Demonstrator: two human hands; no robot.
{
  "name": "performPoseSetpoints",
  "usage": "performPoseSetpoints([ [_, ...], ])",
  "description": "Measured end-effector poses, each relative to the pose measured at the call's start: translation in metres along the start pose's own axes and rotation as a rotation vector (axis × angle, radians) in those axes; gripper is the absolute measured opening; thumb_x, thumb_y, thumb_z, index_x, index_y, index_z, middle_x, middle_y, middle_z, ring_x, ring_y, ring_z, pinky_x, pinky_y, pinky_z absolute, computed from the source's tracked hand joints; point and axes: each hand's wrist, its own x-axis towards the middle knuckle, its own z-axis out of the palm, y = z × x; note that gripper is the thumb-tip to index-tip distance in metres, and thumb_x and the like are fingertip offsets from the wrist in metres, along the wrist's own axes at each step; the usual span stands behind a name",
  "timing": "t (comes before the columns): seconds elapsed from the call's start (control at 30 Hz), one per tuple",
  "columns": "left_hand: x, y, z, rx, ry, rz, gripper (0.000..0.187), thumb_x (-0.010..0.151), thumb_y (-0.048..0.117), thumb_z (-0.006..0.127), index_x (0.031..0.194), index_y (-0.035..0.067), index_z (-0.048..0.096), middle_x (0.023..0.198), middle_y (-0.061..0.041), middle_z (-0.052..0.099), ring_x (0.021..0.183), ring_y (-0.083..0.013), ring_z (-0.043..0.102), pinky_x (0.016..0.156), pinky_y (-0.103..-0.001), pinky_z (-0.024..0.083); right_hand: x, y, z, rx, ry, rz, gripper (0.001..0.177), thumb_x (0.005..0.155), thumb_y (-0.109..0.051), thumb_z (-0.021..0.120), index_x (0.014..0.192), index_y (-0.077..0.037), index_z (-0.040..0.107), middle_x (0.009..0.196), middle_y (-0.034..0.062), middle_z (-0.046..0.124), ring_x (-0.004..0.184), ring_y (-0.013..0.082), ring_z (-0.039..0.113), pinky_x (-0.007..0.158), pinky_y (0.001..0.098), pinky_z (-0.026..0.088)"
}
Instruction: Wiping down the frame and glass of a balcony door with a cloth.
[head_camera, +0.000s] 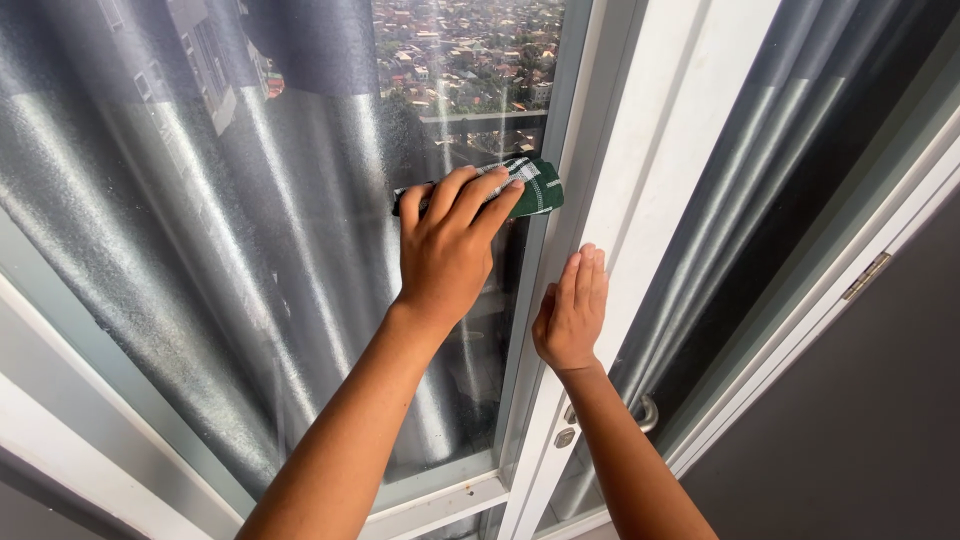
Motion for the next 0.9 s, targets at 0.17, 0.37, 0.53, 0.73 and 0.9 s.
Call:
performPoseSetpoints([
  [0.17,-0.029,0.008,0.020,-0.047,-0.011,0.004,0.041,0.094,-0.001,0.065,0.131,0.014,0.071,0.135,0.001,0.065,0.127,-0.0210,0.058,0.099,-0.042,0.038,-0.001,0.000,-0.003,0.012,-0.011,0.001,0.058,0.101,0.002,0.049,0.156,0.011,0.032,0.162,0.0325,0.034,0.154,0.0488,0.032,0.127,0.0556,0.025],
  [0.37,-0.079,0.018,0.030,-0.088,-0.066,0.028,0.037,0.094,0.000,0.067,0.128,0.014,0.072,0.134,0.001,0.065,0.127,-0.0208,0.058,0.101,-0.042,0.039,-0.005,0.003,-0.001,0.036,-0.006,0.012,0.058,0.102,0.003,0.048,0.157,0.010,0.032,0.163,0.0315,0.033,0.155,0.0485,0.031,0.128,0.0549,0.024],
  [0.53,-0.116,0.016,0.033,-0.096,-0.161,0.072,0.037,0.091,0.005,0.069,0.126,0.013,0.072,0.132,0.000,0.066,0.125,-0.0188,0.059,0.097,-0.041,0.040,-0.002,0.001,-0.003,0.037,-0.008,0.002,0.059,0.101,0.003,0.048,0.157,0.010,0.032,0.163,0.0313,0.032,0.155,0.0487,0.030,0.127,0.0553,0.024],
  [0.73,-0.093,0.003,0.020,-0.075,-0.199,0.147,0.036,0.091,0.009,0.070,0.127,0.010,0.071,0.132,-0.003,0.067,0.123,-0.0213,0.059,0.096,-0.042,0.041,-0.005,0.003,0.002,0.029,-0.007,0.021,0.059,0.101,0.002,0.048,0.158,0.008,0.033,0.164,0.0302,0.032,0.156,0.0473,0.030,0.127,0.0555,0.025],
  [0.9,-0.040,-0.014,-0.005,0.011,-0.053,0.044,0.040,0.092,0.001,0.067,0.129,0.015,0.071,0.135,-0.001,0.067,0.124,-0.0214,0.059,0.097,-0.042,0.039,-0.002,0.003,0.000,0.019,-0.005,0.012,0.060,0.100,0.002,0.049,0.157,0.008,0.033,0.164,0.0302,0.032,0.155,0.0474,0.030,0.127,0.0560,0.025],
])
